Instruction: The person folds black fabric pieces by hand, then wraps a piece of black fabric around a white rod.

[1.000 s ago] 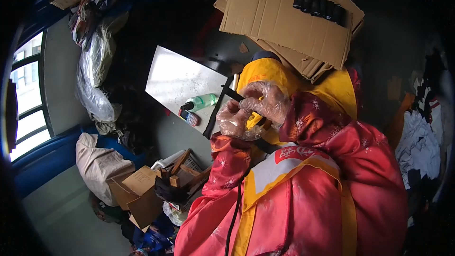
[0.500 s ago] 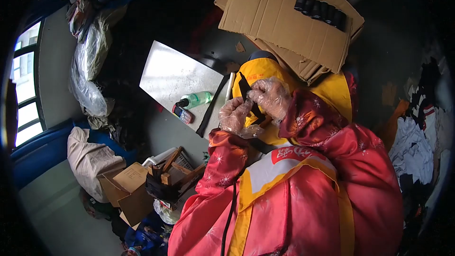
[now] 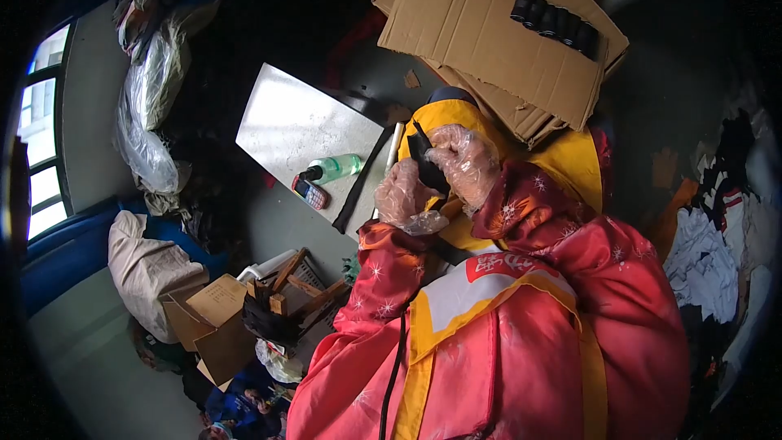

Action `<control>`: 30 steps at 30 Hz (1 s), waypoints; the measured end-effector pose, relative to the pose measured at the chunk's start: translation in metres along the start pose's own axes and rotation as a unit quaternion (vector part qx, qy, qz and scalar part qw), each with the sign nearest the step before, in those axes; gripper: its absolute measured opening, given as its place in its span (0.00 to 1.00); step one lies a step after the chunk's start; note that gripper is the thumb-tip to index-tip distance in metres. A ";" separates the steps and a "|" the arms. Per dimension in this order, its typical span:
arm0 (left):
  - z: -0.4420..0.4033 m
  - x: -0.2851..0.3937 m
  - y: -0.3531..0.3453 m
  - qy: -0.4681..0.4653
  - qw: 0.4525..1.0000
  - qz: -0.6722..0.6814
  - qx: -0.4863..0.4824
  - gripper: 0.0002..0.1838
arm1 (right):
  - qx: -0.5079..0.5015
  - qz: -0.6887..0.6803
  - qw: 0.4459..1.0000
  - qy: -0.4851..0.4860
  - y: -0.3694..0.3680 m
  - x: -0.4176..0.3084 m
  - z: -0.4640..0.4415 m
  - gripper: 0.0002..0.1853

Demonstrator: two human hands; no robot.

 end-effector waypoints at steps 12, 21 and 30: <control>0.019 0.023 -0.008 0.003 0.989 -0.125 0.076 0.11 | 0.002 0.062 0.997 0.037 -0.005 -0.013 -0.001 0.14; 0.015 0.019 -0.009 -0.254 0.930 -0.257 0.072 0.14 | -0.124 0.120 0.982 0.078 -0.002 -0.048 0.007 0.14; 0.016 0.036 -0.002 -0.241 0.938 -0.248 0.022 0.16 | -0.016 0.020 0.994 -0.109 -0.012 -0.056 0.011 0.12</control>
Point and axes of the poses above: each hand's wrist, its own z-axis away from the middle knuckle, its own y-axis out of the back of the hand, x = y × z, the point moved 3 cm from there along -z, towards the middle knuckle, and after that the axes turned 15 degrees about -z, right-handed, at the moved point
